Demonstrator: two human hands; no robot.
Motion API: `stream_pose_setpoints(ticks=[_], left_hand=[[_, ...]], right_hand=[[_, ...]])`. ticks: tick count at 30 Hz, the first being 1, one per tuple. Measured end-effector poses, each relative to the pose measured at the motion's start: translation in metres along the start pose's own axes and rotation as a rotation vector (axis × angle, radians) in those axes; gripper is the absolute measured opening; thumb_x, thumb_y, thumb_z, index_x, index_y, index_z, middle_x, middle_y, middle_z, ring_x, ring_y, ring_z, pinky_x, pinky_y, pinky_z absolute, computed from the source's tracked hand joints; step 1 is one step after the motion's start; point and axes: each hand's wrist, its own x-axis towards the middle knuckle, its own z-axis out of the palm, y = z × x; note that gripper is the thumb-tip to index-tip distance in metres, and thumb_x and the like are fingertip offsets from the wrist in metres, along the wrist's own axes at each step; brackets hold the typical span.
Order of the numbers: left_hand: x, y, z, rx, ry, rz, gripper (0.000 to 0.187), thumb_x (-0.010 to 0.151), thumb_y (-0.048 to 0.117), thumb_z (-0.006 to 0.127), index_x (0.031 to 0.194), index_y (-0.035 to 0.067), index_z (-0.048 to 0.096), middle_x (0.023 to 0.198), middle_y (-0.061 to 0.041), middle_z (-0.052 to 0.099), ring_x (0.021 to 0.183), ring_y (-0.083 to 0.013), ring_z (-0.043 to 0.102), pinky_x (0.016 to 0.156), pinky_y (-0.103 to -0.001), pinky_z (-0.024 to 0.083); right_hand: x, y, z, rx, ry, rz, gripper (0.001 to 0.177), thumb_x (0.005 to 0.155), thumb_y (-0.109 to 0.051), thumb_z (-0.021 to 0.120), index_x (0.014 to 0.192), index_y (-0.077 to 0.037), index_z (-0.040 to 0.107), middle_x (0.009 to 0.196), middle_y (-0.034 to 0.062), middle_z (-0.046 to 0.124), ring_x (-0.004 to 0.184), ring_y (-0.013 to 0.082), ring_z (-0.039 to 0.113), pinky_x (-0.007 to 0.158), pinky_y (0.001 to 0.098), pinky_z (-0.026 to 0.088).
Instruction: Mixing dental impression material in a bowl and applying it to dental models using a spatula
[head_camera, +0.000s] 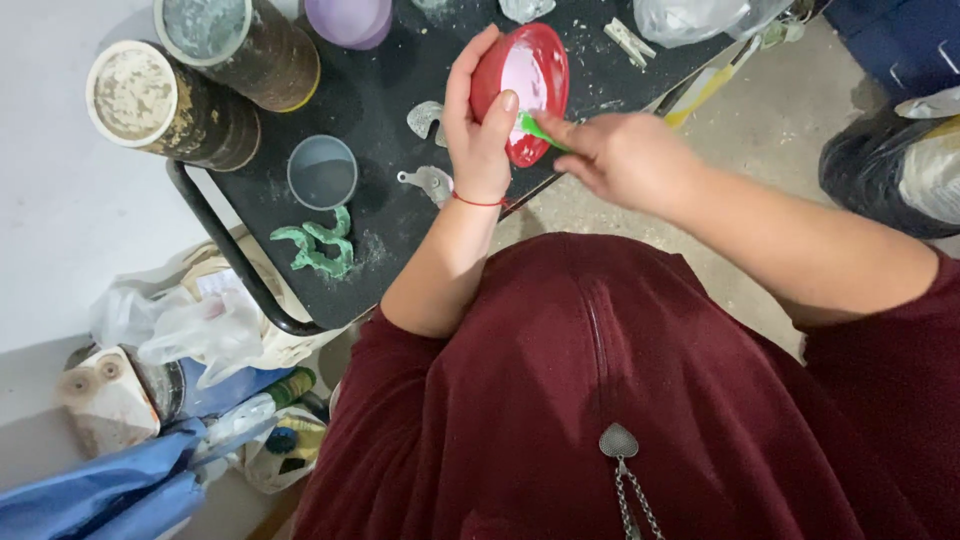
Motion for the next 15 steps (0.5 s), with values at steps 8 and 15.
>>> stream_pose_setpoints(ticks=[8, 15], left_hand=[[0.011, 0.025, 0.009, -0.081, -0.128, 0.019, 0.048, 0.096, 0.040, 0.071, 0.134, 0.011, 0.066, 0.135, -0.007, 0.067, 0.120, -0.0215, 0.068, 0.100, -0.034, 0.060], [0.018, 0.002, 0.007, 0.200, -0.220, -0.199, 0.040, 0.094, 0.027, 0.073, 0.132, 0.015, 0.068, 0.132, -0.003, 0.070, 0.119, -0.0165, 0.068, 0.105, -0.031, 0.054]], right_hand=[[0.010, 0.041, -0.020, -0.168, 0.273, 0.216, 0.026, 0.114, -0.028, 0.072, 0.138, -0.018, 0.076, 0.085, 0.0021, 0.072, 0.069, 0.0216, 0.069, 0.058, 0.0396, 0.053], [0.015, 0.056, -0.068, -0.874, 0.379, -0.171, 0.028, 0.109, -0.035, 0.081, 0.137, -0.034, 0.074, 0.080, -0.0094, 0.047, 0.067, 0.0129, 0.051, 0.052, 0.0318, 0.029]])
